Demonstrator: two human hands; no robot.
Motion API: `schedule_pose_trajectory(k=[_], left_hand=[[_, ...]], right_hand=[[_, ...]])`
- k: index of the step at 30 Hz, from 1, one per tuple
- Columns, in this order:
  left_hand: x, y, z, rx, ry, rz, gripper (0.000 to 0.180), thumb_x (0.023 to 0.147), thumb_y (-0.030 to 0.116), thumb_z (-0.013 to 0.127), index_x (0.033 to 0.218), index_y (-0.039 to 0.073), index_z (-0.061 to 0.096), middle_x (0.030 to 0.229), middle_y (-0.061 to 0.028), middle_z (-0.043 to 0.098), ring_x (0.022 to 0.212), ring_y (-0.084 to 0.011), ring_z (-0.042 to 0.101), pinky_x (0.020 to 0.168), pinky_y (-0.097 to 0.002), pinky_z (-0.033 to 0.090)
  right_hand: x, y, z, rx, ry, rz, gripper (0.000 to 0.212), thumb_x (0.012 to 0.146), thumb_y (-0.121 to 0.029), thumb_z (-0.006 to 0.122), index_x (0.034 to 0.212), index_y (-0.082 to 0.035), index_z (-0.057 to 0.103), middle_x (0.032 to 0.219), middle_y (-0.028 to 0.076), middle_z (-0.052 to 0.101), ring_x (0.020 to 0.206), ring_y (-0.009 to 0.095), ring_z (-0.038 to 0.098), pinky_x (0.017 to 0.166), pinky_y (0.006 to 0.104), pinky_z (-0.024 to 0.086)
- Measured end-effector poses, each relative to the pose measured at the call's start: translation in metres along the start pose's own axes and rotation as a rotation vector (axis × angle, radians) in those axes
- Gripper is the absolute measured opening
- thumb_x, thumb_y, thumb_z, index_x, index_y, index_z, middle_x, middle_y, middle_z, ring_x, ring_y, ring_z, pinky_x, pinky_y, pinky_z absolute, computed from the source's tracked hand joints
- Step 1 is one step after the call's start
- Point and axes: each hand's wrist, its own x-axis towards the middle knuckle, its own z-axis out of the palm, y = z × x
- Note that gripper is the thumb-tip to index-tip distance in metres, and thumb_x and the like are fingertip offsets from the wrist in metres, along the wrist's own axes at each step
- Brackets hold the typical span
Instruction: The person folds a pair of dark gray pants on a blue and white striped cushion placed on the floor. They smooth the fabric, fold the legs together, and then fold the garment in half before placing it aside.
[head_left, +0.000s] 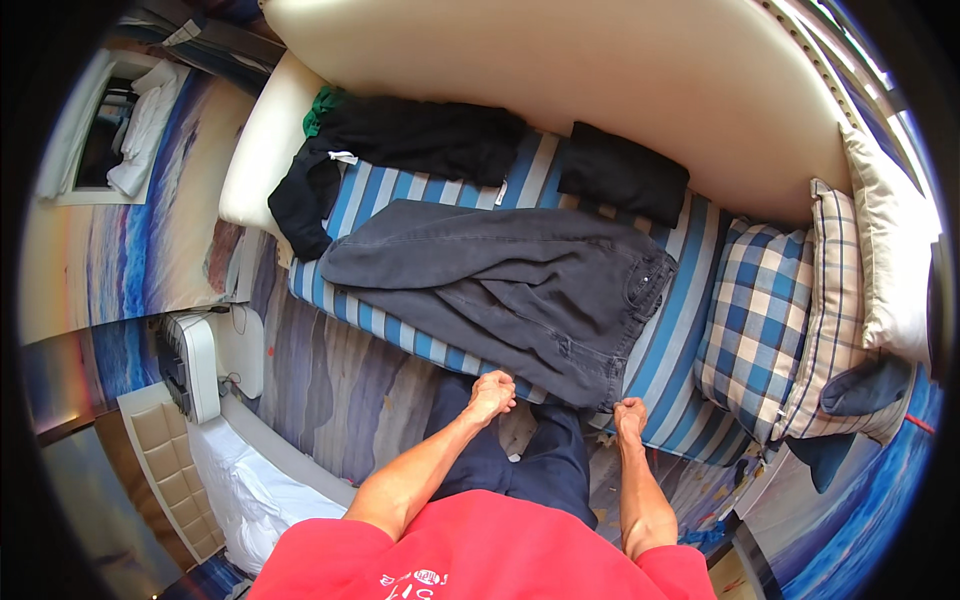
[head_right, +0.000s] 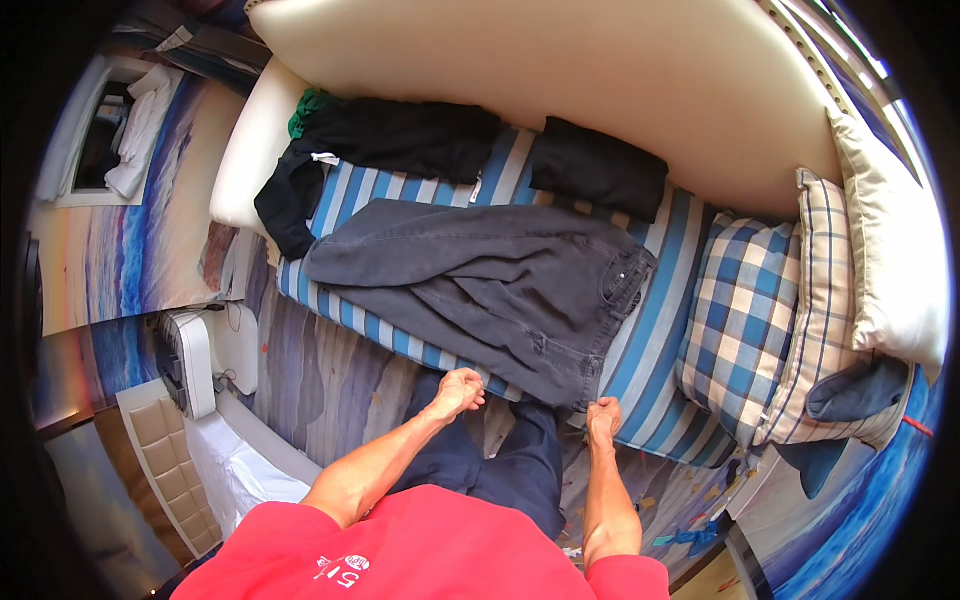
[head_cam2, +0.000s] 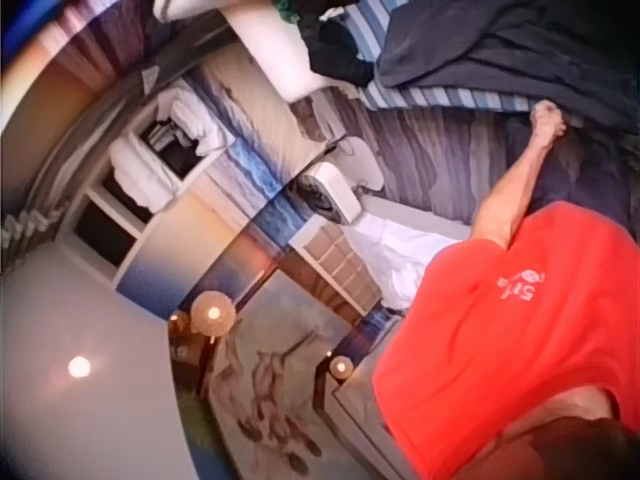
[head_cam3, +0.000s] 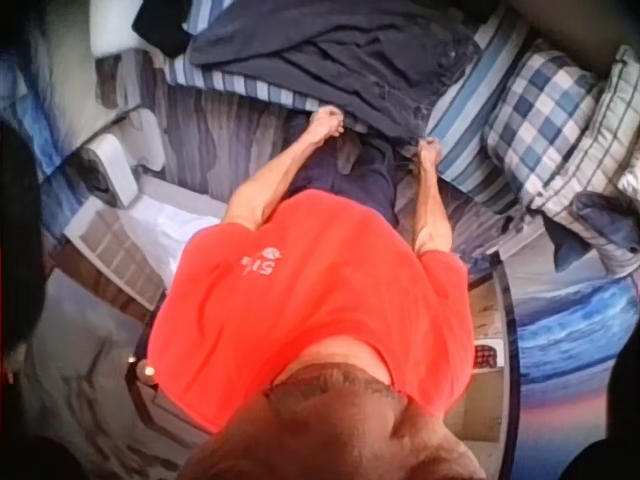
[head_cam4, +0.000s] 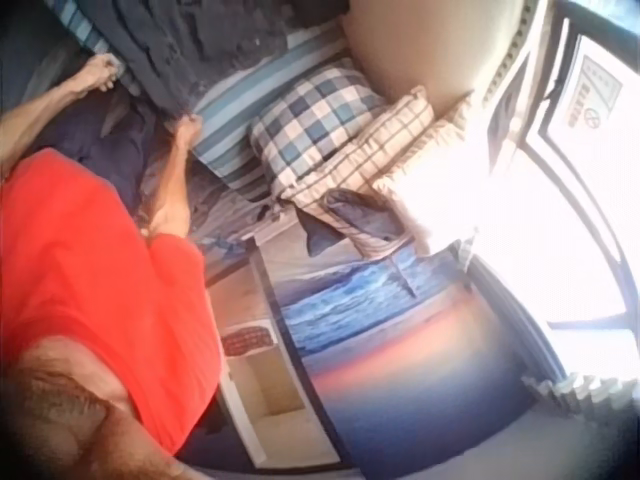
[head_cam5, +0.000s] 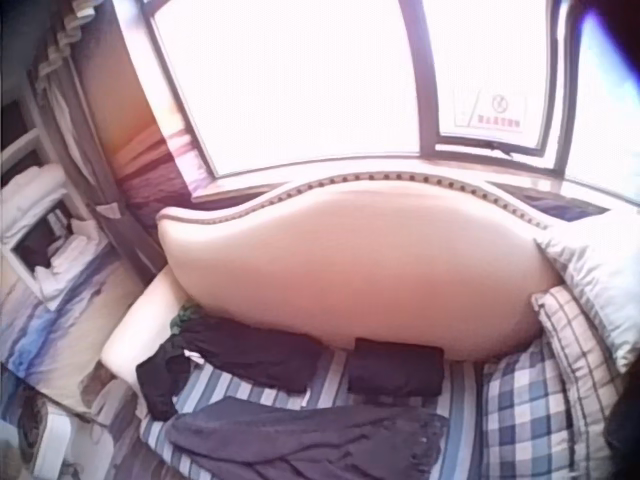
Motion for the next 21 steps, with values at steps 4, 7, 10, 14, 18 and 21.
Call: schedule_pose_trajectory(k=[4,7,10,14,18,21], left_hand=[[0.032,0.006,-0.034,-0.079,0.005,0.016,0.016,0.089,0.006,0.053,0.1,-0.002,0.06,0.081,-0.0105,0.065,0.063,-0.0169,0.065,0.052,-0.0281,0.055],[0.061,0.013,-0.075,-0.154,0.024,0.001,0.013,0.09,0.006,0.053,0.097,-0.001,0.061,0.08,-0.0102,0.064,0.062,-0.0172,0.065,0.051,-0.0283,0.055],[0.091,0.03,-0.124,-0.213,0.083,-0.021,0.013,0.092,0.009,0.053,0.096,-0.001,0.061,0.079,-0.0109,0.064,0.061,-0.0181,0.064,0.051,-0.0294,0.055],[0.131,0.034,-0.205,-0.407,0.162,-0.003,0.014,0.094,0.012,0.055,0.097,-0.001,0.059,0.079,-0.0112,0.063,0.062,-0.021,0.065,0.051,-0.0317,0.056],[0.155,0.043,-0.264,-0.557,0.345,-0.131,0.028,0.093,0.026,0.061,0.096,-0.002,0.057,0.082,-0.0125,0.061,0.07,-0.0234,0.066,0.057,-0.0373,0.06],[0.173,0.044,-0.29,-0.693,0.494,-0.267,0.049,0.089,0.033,0.068,0.114,-0.006,0.05,0.102,-0.0198,0.055,0.087,-0.0309,0.062,0.066,-0.045,0.061]], right_hand=[[0.003,-0.022,0.003,-0.136,0.109,-0.122,0.022,0.072,-0.017,0.068,0.088,-0.003,0.061,0.076,0.015,0.064,0.073,0.033,0.063,0.07,0.041,0.049],[0.0,-0.045,0.023,-0.308,0.31,-0.26,0.022,0.075,-0.017,0.066,0.092,-0.005,0.059,0.078,0.014,0.062,0.073,0.034,0.061,0.069,0.0404,0.049],[-0.004,-0.075,0.051,-0.244,0.317,-0.362,0.02,0.076,-0.014,0.065,0.094,-0.006,0.061,0.077,0.012,0.061,0.07,0.029,0.061,0.065,0.0391,0.049],[-0.013,-0.163,0.102,0.398,-0.257,0.034,0.023,0.083,-0.021,0.065,0.099,-0.005,0.061,0.083,0.011,0.063,0.069,0.024,0.064,0.06,0.0338,0.052],[-0.023,-0.253,0.152,0.612,-0.491,0.252,0.028,0.089,-0.027,0.065,0.104,-0.003,0.061,0.09,0.011,0.065,0.068,0.019,0.066,0.054,0.0286,0.055],[-0.017,-0.296,0.18,0.613,-0.518,0.298,0.038,0.089,-0.032,0.065,0.11,-0.001,0.058,0.095,0.014,0.065,0.072,0.022,0.066,0.057,0.0322,0.055]])
